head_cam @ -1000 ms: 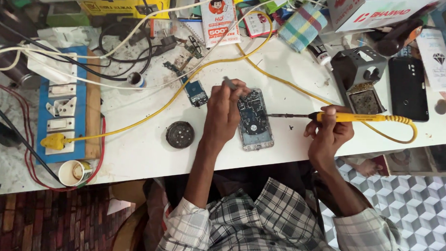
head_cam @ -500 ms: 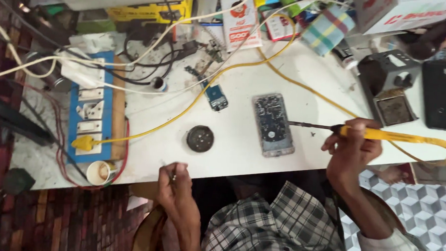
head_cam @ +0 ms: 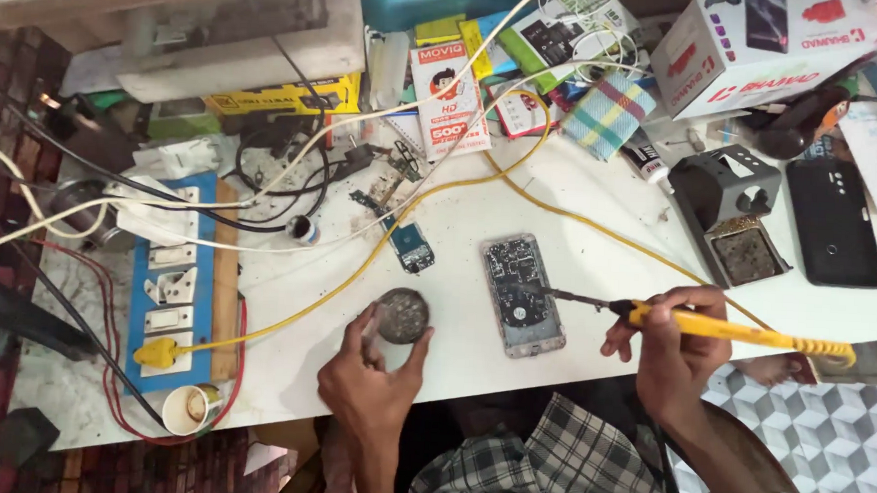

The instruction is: The person uses a soldering iron and solder wire to work on a circuit board placed on a white table. They repeatedly apply heat and solder to specific points on the board while holding it steady with the other hand.

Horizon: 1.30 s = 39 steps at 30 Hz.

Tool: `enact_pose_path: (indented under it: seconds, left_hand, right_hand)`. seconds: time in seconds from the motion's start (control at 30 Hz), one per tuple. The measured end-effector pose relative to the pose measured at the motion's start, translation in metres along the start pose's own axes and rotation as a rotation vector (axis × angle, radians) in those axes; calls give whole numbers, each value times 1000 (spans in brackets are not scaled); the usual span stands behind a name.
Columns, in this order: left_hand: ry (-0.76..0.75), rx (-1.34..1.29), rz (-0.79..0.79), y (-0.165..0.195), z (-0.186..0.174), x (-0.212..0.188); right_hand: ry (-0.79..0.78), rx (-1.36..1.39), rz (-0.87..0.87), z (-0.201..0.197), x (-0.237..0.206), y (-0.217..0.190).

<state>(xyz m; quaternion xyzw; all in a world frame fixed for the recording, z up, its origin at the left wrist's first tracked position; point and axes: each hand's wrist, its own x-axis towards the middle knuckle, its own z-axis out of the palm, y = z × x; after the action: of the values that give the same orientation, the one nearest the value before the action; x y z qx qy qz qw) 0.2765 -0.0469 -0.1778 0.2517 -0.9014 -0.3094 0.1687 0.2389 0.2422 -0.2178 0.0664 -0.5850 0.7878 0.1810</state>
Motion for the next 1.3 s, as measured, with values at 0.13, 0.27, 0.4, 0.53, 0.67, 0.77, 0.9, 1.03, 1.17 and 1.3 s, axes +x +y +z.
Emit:
enact_pose_path:
  seconds: [0.13,0.27,0.4,0.53,0.67,0.77,0.9,1.03,1.17,1.3]
  left_hand:
    - [28,-228,377,10,12,-11]
    - [-77,-229,364,29,16,-24]
    - [-8,-187,543,40,16,-27]
    - [3,-223,724,37,15,-29]
    - [135,-144,855,29,17,-27]
    - [230,-56,894,24,18,-27]
    - [286,-34,910,20,20,-29]
    - [277,-127,879,21,22,-31]
    - [254,-333,793,26,22,-44]
    - [227,-420,747,29,26,-47]
  right_hand:
    - [-31,42,-36,7,-19,0]
    - [-86,18,-72,12,-29,1]
    - [-77,-45,-155,16,-34,2]
    - [-127,-60,-211,13,-41,-9]
    - [-199,-357,-447,6,-31,-24]
    - [-363,-551,-471,-1,-27,-39]
    - [-319,-549,-323,-1,-36,-45]
    - [-188,-165,-134,4,-36,-25]
    - [-124,137,63,1,-33,-13]
    - [-212,199,-34,1,-28,-19]
